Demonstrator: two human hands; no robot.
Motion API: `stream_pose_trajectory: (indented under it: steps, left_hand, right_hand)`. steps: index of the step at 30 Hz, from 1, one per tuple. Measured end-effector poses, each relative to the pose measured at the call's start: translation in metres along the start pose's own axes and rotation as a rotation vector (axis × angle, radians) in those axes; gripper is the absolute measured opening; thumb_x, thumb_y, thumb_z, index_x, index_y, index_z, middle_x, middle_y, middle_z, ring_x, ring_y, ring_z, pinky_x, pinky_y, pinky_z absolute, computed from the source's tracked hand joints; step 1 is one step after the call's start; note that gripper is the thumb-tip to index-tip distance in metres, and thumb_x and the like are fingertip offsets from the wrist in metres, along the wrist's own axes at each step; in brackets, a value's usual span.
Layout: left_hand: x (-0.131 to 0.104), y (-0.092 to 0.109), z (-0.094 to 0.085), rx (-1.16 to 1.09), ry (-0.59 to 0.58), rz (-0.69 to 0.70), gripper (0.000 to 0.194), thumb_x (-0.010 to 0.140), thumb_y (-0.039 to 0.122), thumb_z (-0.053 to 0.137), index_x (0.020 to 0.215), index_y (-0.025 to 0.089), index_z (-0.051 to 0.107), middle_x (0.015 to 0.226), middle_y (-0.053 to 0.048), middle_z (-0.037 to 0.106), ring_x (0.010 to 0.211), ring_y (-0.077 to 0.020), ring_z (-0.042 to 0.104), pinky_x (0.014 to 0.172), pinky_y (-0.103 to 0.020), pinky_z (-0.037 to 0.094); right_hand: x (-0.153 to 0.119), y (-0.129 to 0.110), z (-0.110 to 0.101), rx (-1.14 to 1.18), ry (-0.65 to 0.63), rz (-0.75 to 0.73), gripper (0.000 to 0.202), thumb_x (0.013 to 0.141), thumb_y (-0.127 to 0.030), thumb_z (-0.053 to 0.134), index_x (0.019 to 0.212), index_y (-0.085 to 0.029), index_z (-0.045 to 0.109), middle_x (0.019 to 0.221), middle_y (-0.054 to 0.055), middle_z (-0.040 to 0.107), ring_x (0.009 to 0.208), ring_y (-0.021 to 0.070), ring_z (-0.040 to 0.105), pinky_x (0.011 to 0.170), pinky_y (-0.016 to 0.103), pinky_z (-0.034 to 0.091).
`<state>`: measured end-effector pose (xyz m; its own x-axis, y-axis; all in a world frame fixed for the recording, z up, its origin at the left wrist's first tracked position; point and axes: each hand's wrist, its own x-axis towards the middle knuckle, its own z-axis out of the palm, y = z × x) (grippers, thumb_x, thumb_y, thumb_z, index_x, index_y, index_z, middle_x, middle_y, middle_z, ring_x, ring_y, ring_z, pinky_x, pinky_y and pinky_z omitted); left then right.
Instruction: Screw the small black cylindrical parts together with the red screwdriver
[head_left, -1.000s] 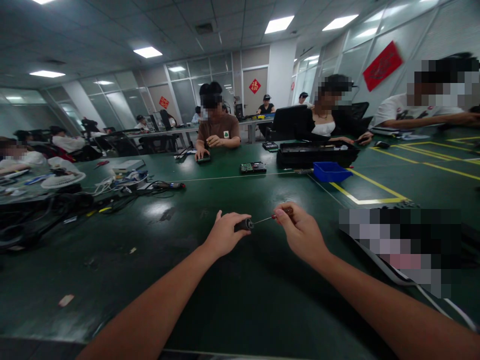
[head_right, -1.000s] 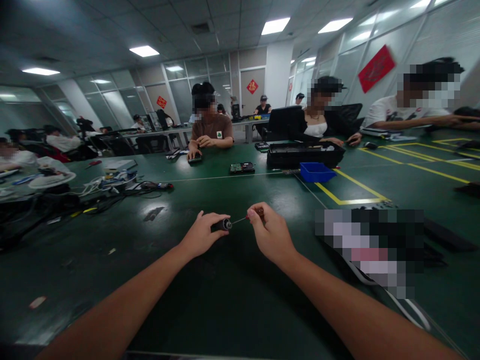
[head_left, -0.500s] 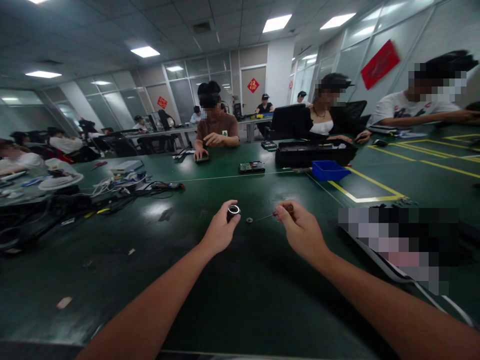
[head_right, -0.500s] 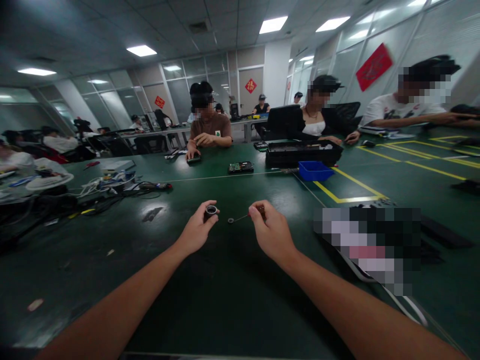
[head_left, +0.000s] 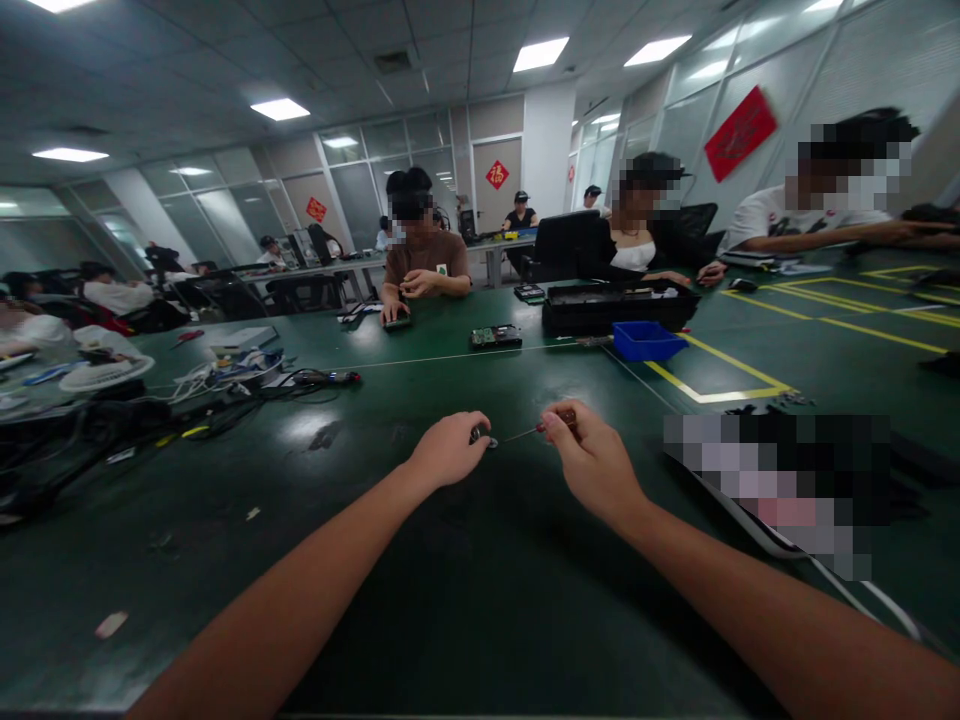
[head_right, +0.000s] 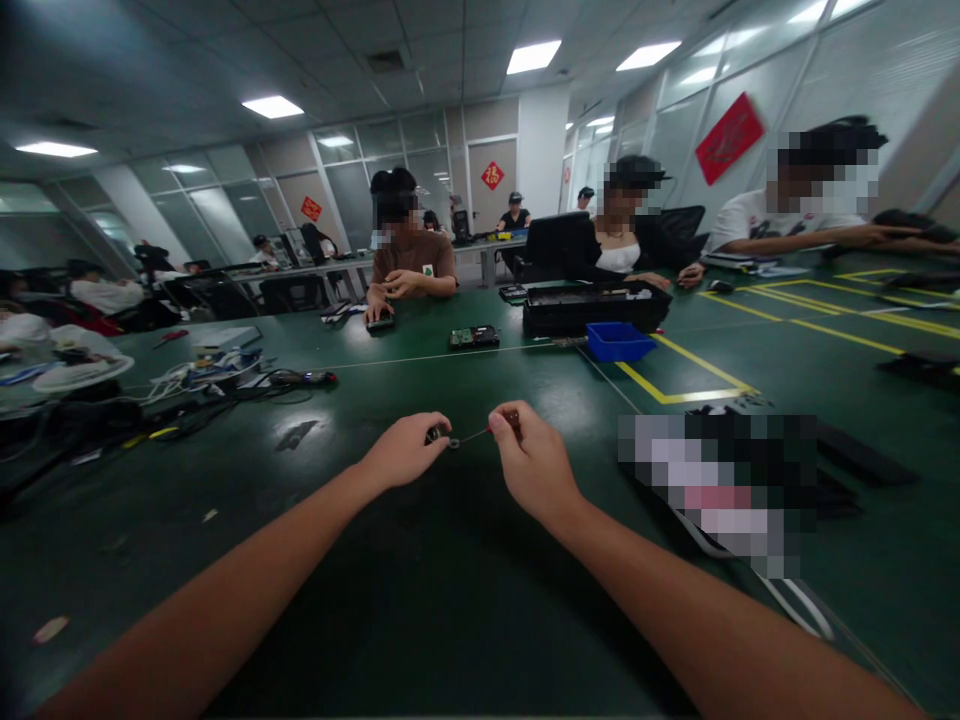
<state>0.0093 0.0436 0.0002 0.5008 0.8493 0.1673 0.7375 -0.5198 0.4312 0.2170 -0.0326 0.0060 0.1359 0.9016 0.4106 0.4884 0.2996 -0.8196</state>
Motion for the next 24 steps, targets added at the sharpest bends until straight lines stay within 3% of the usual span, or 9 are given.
stream_pose_trajectory:
  steps: [3,6,9,12,15,20,24]
  left_hand:
    - [0.010,-0.001,0.006,0.165,-0.097,0.040,0.032,0.091,0.039,0.057,0.118,0.023,0.067,0.114,-0.011,0.067,0.105,-0.0304,0.064,0.087,-0.041,0.052]
    - [0.014,-0.002,0.011,0.216,-0.142,0.066,0.027,0.090,0.039,0.060,0.109,0.023,0.068,0.106,-0.011,0.068,0.098,-0.0299,0.065,0.084,-0.040,0.052]
    - [0.013,-0.006,0.011,0.182,-0.108,0.060,0.019,0.090,0.036,0.059,0.100,0.022,0.067,0.098,-0.009,0.068,0.090,-0.0263,0.065,0.083,-0.037,0.051]
    - [0.009,-0.014,0.003,-0.039,-0.007,-0.028,0.019,0.087,0.035,0.062,0.100,0.022,0.067,0.093,-0.005,0.068,0.086,-0.0240,0.063,0.082,-0.035,0.049]
    - [0.001,-0.028,-0.016,-0.284,0.126,-0.140,0.018,0.086,0.031,0.061,0.100,0.022,0.069,0.095,-0.002,0.067,0.088,-0.0206,0.062,0.080,-0.031,0.047]
    - [-0.026,-0.060,-0.060,-0.534,0.262,-0.352,0.024,0.089,0.040,0.058,0.093,0.017,0.060,0.070,0.003,0.052,0.058,-0.0095,0.048,0.054,-0.021,0.037]
    - [-0.063,-0.087,-0.100,-0.698,0.397,-0.473,0.018,0.094,0.035,0.050,0.088,0.018,0.053,0.072,0.005,0.052,0.058,-0.0055,0.046,0.055,-0.016,0.038]
  right_hand:
    - [0.000,-0.001,0.000,-0.010,-0.005,0.002,0.025,0.098,-0.042,0.048,0.094,-0.023,0.063,0.083,0.004,0.071,0.076,0.0222,0.066,0.066,0.034,0.045]
    - [0.000,-0.001,0.000,-0.009,-0.008,-0.008,0.025,0.098,-0.042,0.047,0.094,-0.023,0.063,0.084,0.005,0.071,0.078,0.0223,0.066,0.067,0.035,0.046]
    - [0.000,-0.001,0.000,-0.006,-0.007,-0.023,0.025,0.099,-0.042,0.047,0.094,-0.023,0.062,0.085,0.005,0.071,0.078,0.0223,0.066,0.067,0.035,0.046]
    - [-0.001,-0.001,0.000,-0.001,-0.016,-0.029,0.026,0.099,-0.043,0.047,0.095,-0.023,0.063,0.084,0.004,0.070,0.077,0.0218,0.066,0.068,0.034,0.046]
    - [-0.001,0.000,0.000,0.015,-0.023,-0.025,0.026,0.099,-0.043,0.047,0.095,-0.024,0.063,0.083,0.004,0.069,0.078,0.0218,0.066,0.068,0.034,0.047]
    - [0.000,0.000,0.001,0.004,-0.047,-0.004,0.026,0.099,-0.042,0.046,0.095,-0.023,0.063,0.083,0.004,0.068,0.077,0.0213,0.065,0.066,0.033,0.046]
    - [0.000,0.000,0.002,0.015,-0.057,0.009,0.026,0.099,-0.043,0.046,0.095,-0.023,0.063,0.084,0.004,0.068,0.080,0.0222,0.066,0.067,0.034,0.046]
